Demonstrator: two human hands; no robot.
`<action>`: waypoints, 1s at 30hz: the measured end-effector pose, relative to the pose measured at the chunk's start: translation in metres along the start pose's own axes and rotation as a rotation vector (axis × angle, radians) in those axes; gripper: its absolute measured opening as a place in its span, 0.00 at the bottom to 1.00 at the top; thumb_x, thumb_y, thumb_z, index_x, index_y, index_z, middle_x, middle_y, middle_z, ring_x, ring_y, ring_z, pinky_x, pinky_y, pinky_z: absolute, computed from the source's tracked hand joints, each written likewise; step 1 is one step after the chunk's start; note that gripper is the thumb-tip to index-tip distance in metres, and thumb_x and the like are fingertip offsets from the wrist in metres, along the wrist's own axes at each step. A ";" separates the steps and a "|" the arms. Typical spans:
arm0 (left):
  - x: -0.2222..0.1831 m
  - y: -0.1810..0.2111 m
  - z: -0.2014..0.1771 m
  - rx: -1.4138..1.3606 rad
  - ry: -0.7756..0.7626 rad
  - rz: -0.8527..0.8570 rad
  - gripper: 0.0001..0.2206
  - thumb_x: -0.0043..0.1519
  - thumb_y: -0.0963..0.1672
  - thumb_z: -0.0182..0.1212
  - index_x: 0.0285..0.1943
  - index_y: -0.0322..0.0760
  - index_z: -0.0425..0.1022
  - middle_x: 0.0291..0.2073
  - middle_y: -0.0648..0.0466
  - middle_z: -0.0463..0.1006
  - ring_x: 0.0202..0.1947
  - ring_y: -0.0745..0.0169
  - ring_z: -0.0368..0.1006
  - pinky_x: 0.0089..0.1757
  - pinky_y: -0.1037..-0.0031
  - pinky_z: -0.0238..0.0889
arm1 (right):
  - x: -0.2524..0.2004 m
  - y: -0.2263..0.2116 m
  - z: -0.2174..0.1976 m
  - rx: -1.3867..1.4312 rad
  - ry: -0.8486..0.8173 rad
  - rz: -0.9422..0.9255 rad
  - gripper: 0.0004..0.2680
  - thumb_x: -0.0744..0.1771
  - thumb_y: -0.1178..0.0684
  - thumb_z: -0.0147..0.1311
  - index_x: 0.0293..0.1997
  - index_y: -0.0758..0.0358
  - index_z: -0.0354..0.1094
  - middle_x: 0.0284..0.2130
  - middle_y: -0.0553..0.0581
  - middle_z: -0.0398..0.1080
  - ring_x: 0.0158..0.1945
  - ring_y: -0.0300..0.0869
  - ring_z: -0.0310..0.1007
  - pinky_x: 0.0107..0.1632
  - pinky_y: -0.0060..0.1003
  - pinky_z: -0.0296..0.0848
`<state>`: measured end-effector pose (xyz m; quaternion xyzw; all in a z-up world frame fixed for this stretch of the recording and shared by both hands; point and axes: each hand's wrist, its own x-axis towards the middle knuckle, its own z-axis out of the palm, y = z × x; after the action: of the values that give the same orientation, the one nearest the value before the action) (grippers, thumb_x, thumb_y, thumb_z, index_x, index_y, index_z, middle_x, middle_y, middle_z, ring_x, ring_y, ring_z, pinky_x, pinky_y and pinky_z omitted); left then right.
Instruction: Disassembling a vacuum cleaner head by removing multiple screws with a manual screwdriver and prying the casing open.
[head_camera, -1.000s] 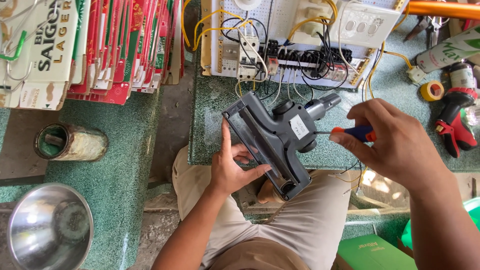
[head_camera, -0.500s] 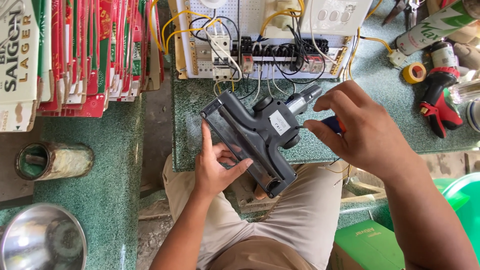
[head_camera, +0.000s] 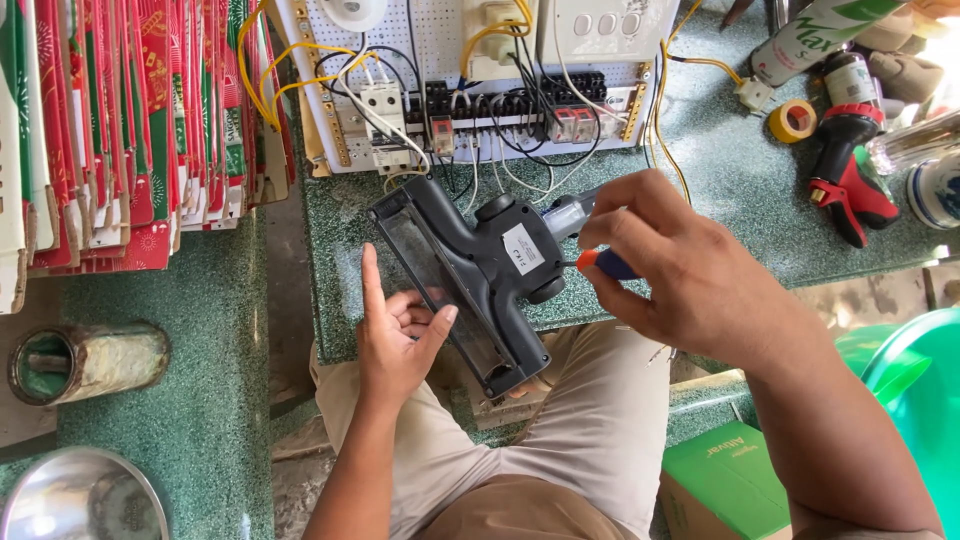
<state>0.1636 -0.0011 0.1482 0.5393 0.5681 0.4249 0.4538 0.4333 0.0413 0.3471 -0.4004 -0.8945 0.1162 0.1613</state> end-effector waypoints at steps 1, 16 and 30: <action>0.000 0.002 0.000 0.003 -0.003 0.001 0.51 0.58 0.50 0.68 0.82 0.42 0.29 0.35 0.49 0.82 0.26 0.70 0.73 0.29 0.83 0.70 | -0.001 0.000 0.002 0.001 0.003 0.002 0.06 0.69 0.58 0.55 0.48 0.64 0.62 0.47 0.64 0.63 0.49 0.48 0.69 0.44 0.37 0.73; 0.001 0.001 0.009 0.023 0.137 -0.039 0.33 0.62 0.49 0.63 0.77 0.45 0.55 0.54 0.27 0.76 0.17 0.72 0.62 0.24 0.81 0.68 | 0.015 0.000 0.009 0.058 -0.044 -0.113 0.07 0.66 0.63 0.48 0.47 0.65 0.58 0.45 0.63 0.61 0.28 0.51 0.67 0.31 0.45 0.71; 0.011 -0.062 -0.005 -0.019 0.192 0.106 0.26 0.66 0.34 0.51 0.76 0.26 0.58 0.51 0.30 0.77 0.48 0.46 0.79 0.47 0.63 0.76 | -0.088 0.078 0.101 1.020 0.475 0.569 0.23 0.58 0.65 0.42 0.61 0.66 0.62 0.14 0.53 0.61 0.18 0.41 0.58 0.25 0.34 0.63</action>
<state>0.1444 0.0064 0.0886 0.5211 0.5755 0.5035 0.3792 0.5033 0.0178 0.2108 -0.5103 -0.5247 0.4746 0.4890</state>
